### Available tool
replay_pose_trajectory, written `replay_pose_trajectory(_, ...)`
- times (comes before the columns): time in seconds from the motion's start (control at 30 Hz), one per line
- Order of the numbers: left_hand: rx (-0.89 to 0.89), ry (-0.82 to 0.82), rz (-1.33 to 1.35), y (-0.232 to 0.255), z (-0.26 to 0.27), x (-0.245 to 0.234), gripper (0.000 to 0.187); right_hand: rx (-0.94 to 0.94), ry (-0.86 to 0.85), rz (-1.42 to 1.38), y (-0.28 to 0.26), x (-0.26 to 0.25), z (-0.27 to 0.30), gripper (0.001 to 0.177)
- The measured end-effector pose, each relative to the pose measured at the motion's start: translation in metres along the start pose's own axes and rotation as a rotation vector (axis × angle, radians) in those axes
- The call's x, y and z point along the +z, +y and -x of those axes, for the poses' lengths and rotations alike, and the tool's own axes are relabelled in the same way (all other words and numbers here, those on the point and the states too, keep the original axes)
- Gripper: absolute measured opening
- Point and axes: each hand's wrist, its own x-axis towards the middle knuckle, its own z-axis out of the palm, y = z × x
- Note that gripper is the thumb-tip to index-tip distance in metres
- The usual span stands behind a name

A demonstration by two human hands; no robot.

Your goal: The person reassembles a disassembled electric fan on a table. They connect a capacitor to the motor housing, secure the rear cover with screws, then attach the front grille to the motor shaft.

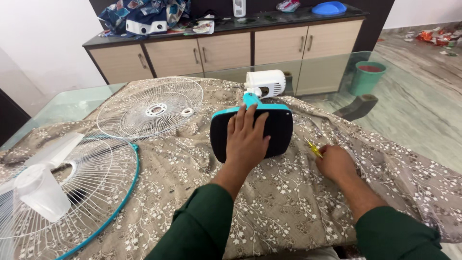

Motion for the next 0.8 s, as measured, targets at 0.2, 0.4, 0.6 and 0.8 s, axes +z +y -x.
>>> replay_pose_trajectory(0.2,-0.005,-0.084,-0.059,0.009,-0.028,0.022,0.082,0.053,0.022,-0.313,-0.007,-0.008,-0.002,0.041)
replay_pose_trajectory(0.4,-0.169,-0.131,-0.005,0.020,-0.040,0.036,0.079,-0.069,0.174,-0.655,-0.063,-0.045,0.040,0.039)
replay_pose_trajectory(0.6,-0.205,-0.069,-0.023,0.023,-0.040,0.043,0.058,-0.101,0.339,-0.675,-0.097,-0.071,0.066,0.034)
replay_pose_trajectory(0.8,-0.212,-0.054,-0.037,0.022,-0.041,0.043,0.057,-0.119,0.335,-0.597,-0.103,-0.076,0.066,0.034)
